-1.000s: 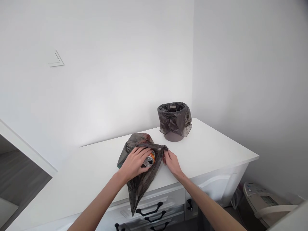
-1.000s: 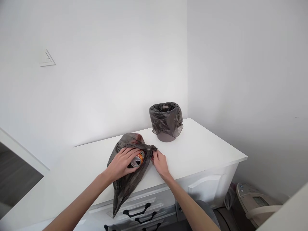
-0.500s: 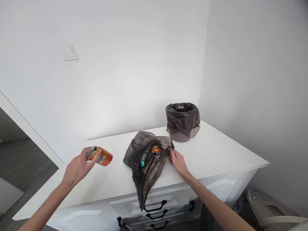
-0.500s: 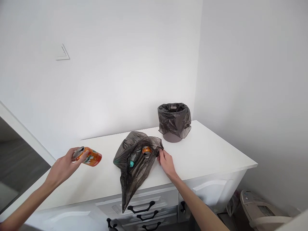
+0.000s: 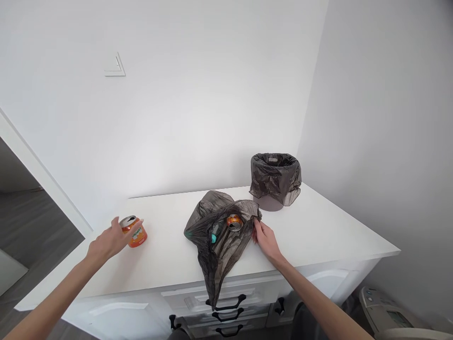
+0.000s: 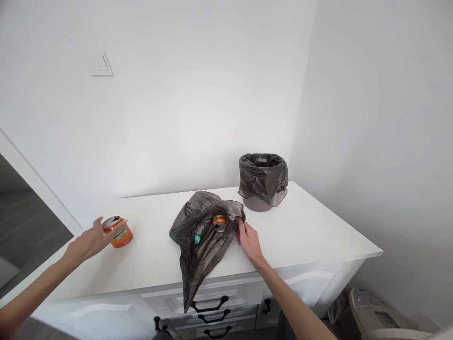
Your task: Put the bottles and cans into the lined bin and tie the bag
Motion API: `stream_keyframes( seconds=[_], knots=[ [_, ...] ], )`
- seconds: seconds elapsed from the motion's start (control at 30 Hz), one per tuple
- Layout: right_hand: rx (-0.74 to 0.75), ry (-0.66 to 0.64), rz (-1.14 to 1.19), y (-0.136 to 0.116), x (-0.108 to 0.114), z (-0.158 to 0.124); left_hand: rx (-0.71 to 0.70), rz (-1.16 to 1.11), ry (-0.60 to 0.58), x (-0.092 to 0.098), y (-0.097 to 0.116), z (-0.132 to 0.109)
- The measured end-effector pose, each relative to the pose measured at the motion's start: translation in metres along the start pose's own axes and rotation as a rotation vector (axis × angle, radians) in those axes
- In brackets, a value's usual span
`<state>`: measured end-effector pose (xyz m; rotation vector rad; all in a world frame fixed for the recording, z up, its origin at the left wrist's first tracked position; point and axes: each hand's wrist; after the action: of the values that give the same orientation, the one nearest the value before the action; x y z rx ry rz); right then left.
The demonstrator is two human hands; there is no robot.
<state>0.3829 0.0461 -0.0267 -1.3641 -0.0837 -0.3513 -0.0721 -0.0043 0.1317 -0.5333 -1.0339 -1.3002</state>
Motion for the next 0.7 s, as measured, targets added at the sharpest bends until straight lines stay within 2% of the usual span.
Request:
stream_keyframes(
  seconds=[0.07, 0.13, 0.17, 0.23, 0.27, 0.33, 0.4, 0.5, 0.6, 0.7],
  knots=[
    [-0.004, -0.005, -0.004, 0.002, 0.0, 0.0, -0.104, 0.035, 0.093, 0.004, 0.018, -0.01],
    [-0.008, -0.011, -0.002, 0.005, -0.001, 0.001, -0.338, -0.02, 0.157, 0.007, 0.05, -0.028],
    [-0.01, -0.015, 0.0, 0.006, -0.001, 0.001, -0.493, -0.087, 0.141, 0.008, 0.07, -0.039],
    [-0.013, -0.019, 0.0, 0.008, -0.002, 0.002, -0.778, -0.199, 0.034, 0.002, 0.115, -0.061],
    [-0.013, -0.02, -0.001, 0.009, -0.002, 0.002, -0.912, -0.213, -0.06, -0.004, 0.138, -0.071],
    [-0.008, -0.02, 0.001, 0.008, -0.002, 0.002, -1.084, -0.161, -0.185, -0.022, 0.18, -0.085],
    [0.003, -0.015, 0.006, 0.007, -0.001, 0.002, -1.143, -0.059, -0.254, -0.046, 0.213, -0.089],
    [0.021, -0.003, 0.013, 0.003, -0.001, 0.003, -1.162, 0.006, -0.284, -0.085, 0.244, -0.081],
    [0.035, 0.002, 0.024, 0.0, 0.0, 0.004, -1.181, 0.03, -0.289, -0.116, 0.259, -0.066],
    [0.041, -0.001, 0.02, -0.001, -0.001, 0.006, -1.19, 0.031, -0.277, -0.13, 0.267, -0.056]
  ],
)
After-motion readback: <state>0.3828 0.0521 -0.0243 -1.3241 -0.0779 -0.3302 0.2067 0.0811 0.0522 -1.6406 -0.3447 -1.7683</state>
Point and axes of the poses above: each hand's wrist, its own z-axis towards the middle knuckle, its own x-axis out of the back of the hand, y = z × x, and after that the axes turned 7 degrees about -z, right-handed
